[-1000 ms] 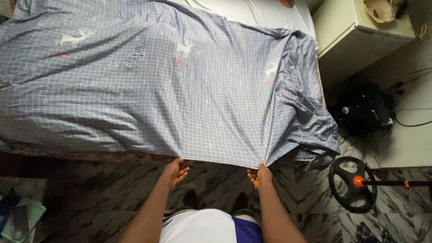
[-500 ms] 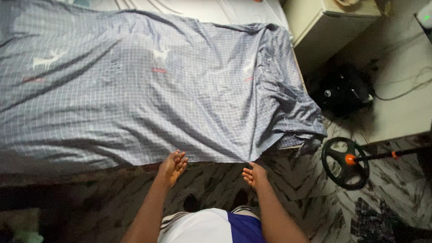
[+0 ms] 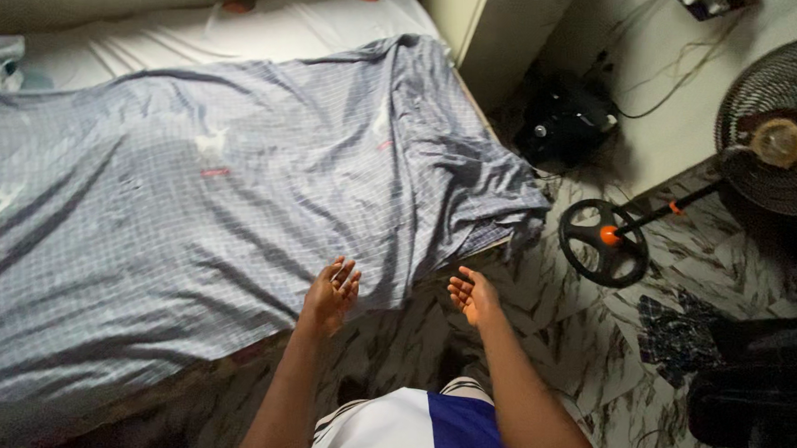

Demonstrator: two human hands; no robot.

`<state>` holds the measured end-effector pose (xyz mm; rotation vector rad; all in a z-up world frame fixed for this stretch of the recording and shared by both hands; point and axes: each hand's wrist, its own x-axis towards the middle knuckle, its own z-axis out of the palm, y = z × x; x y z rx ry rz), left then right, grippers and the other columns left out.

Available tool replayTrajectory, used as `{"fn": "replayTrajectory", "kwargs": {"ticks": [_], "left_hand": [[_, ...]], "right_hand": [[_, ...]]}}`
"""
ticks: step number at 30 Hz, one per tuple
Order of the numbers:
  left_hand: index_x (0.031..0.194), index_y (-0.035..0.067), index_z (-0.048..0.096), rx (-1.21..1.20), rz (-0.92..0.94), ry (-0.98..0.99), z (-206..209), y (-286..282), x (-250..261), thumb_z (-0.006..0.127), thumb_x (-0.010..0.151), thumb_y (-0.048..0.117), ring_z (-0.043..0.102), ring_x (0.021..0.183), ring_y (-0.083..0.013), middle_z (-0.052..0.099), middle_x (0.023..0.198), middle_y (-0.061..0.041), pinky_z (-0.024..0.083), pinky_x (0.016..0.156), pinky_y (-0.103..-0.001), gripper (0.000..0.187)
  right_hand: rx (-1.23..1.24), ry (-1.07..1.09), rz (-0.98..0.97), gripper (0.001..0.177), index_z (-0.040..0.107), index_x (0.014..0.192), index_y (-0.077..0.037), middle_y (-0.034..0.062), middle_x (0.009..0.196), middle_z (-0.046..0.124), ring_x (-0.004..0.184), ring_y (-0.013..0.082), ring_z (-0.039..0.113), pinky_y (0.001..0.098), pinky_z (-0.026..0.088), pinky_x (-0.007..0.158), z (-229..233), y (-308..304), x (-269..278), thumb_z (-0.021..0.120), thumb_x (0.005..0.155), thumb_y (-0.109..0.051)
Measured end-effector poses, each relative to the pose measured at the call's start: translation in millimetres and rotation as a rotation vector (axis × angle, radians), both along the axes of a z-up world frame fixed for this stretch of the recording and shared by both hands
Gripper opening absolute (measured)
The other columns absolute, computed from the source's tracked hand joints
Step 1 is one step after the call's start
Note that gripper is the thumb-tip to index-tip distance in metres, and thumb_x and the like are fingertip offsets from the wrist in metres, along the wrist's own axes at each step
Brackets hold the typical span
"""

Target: The person folds a blanket on a bed by hand, spreading it out, aligning the edges, and folding it into a smaller rectangle.

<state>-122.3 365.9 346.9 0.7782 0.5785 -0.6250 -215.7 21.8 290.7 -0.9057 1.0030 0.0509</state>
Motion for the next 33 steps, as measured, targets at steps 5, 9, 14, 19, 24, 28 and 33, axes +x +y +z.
{"fn": "replayTrajectory", "kwargs": {"ticks": [5, 9, 14, 19, 24, 28, 33], "left_hand": [[0.147, 0.015, 0.053, 0.004, -0.037, -0.023, 1.5, -60.4, 13.9, 0.050, 0.103, 0.025, 0.065, 0.114, -0.0232, 0.065, 0.133, -0.005, 0.056, 0.089, -0.033, 0.045], [0.147, 0.013, 0.053, -0.056, 0.024, -0.087, 11.6, -120.7, 30.2, 0.053, 0.101, 0.021, 0.065, 0.115, -0.0234, 0.066, 0.132, -0.005, 0.055, 0.086, -0.032, 0.047], [0.146, 0.009, 0.051, -0.002, 0.043, -0.134, 89.0, -207.8, 11.8, 0.057, 0.099, 0.018, 0.065, 0.109, -0.0250, 0.065, 0.127, -0.010, 0.056, 0.087, -0.032, 0.047], [0.145, 0.009, 0.053, -0.079, 0.013, -0.174, 128.0, -298.6, 3.9, 0.059, 0.098, 0.017, 0.066, 0.103, -0.0219, 0.066, 0.126, -0.008, 0.056, 0.086, -0.031, 0.048], [0.147, 0.007, 0.051, -0.138, 0.013, -0.258, 135.3, -373.1, -4.3, 0.063, 0.099, 0.019, 0.064, 0.103, -0.0239, 0.064, 0.124, -0.010, 0.056, 0.086, -0.031, 0.051], [0.147, 0.007, 0.049, -0.186, -0.014, -0.262, 158.9, -413.9, -0.5, 0.063, 0.097, 0.020, 0.064, 0.101, -0.0223, 0.065, 0.124, -0.008, 0.056, 0.084, -0.031, 0.053], [0.149, 0.006, 0.047, -0.163, -0.045, -0.324, 169.1, -448.0, 23.8, 0.063, 0.098, 0.023, 0.063, 0.104, -0.0222, 0.064, 0.126, -0.008, 0.055, 0.086, -0.032, 0.056]], "right_hand": [[0.045, -0.048, -0.042, 0.038, 0.063, 0.134, -0.014, 0.0087, 0.101, 0.071, 0.087, 0.0199, 0.069, 0.0335, 0.059, 0.071, 1.4, -58.2, -2.0, 0.048, 0.105, -0.033], [0.130, -0.201, -0.022, 0.034, 0.061, 0.131, -0.012, 0.0091, 0.101, 0.070, 0.088, 0.0224, 0.068, 0.0356, 0.058, 0.073, 28.8, -114.7, 13.5, 0.051, 0.106, -0.033], [0.083, -0.356, 0.074, 0.035, 0.064, 0.132, -0.013, 0.0070, 0.106, 0.070, 0.093, 0.0184, 0.068, 0.0342, 0.057, 0.079, 120.2, -179.7, 12.4, 0.050, 0.107, -0.032], [0.001, -0.501, 0.137, 0.036, 0.063, 0.134, -0.011, 0.0081, 0.111, 0.070, 0.096, 0.0182, 0.068, 0.0347, 0.058, 0.084, 198.8, -240.0, -5.4, 0.051, 0.106, -0.029], [0.028, -0.587, 0.207, 0.038, 0.061, 0.135, -0.009, 0.0095, 0.112, 0.072, 0.098, 0.0189, 0.068, 0.0333, 0.055, 0.084, 236.6, -296.1, -27.8, 0.055, 0.104, -0.030], [0.012, -0.571, 0.203, 0.041, 0.062, 0.135, -0.008, 0.0098, 0.110, 0.073, 0.097, 0.0200, 0.069, 0.0337, 0.056, 0.083, 257.2, -329.9, -25.0, 0.057, 0.101, -0.032], [0.030, -0.637, 0.267, 0.041, 0.061, 0.135, -0.007, 0.0102, 0.112, 0.072, 0.098, 0.0192, 0.068, 0.0353, 0.056, 0.085, 264.6, -361.5, 7.6, 0.056, 0.103, -0.032]]}}
